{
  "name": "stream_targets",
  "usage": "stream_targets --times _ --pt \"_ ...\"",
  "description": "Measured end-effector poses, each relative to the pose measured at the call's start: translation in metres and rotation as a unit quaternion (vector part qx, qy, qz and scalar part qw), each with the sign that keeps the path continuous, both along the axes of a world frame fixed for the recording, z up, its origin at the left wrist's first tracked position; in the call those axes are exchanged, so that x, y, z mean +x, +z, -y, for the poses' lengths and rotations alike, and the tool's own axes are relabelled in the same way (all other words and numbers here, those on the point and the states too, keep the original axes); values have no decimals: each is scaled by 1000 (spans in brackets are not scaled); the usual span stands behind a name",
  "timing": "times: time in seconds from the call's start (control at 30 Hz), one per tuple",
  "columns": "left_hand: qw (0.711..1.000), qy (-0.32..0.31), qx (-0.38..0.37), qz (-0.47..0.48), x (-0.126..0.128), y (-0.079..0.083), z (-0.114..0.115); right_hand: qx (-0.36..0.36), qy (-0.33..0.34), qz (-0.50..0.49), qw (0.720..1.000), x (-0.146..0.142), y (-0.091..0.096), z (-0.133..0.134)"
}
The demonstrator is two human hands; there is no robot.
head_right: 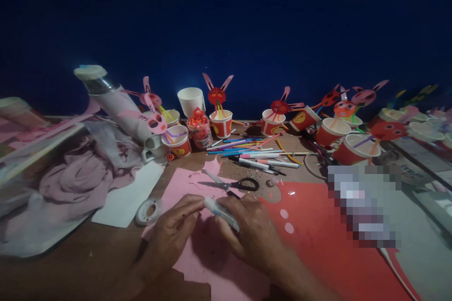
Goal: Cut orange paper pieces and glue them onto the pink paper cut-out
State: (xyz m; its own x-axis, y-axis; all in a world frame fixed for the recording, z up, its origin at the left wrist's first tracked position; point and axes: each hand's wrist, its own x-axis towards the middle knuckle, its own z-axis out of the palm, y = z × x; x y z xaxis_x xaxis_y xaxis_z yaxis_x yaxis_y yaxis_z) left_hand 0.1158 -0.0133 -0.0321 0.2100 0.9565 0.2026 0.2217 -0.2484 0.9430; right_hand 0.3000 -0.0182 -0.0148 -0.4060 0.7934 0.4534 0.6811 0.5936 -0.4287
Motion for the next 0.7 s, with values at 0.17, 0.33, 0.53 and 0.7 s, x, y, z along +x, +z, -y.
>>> stream_targets --times 0.17,0.33,0.53,0.7 --pt "999 13 -18 24 1 1 2 -20 8 -13 1000 1 3 -1" --pt "996 11 -54 63 2 5 2 -22 6 -18 1000 0 2 -1" --pt "992 -1 -90 84 3 8 0 -12 2 -7 1000 -1 1 0" --pt "992 -8 -91 84 3 7 -1 -13 -9 7 1000 0 -2 1"
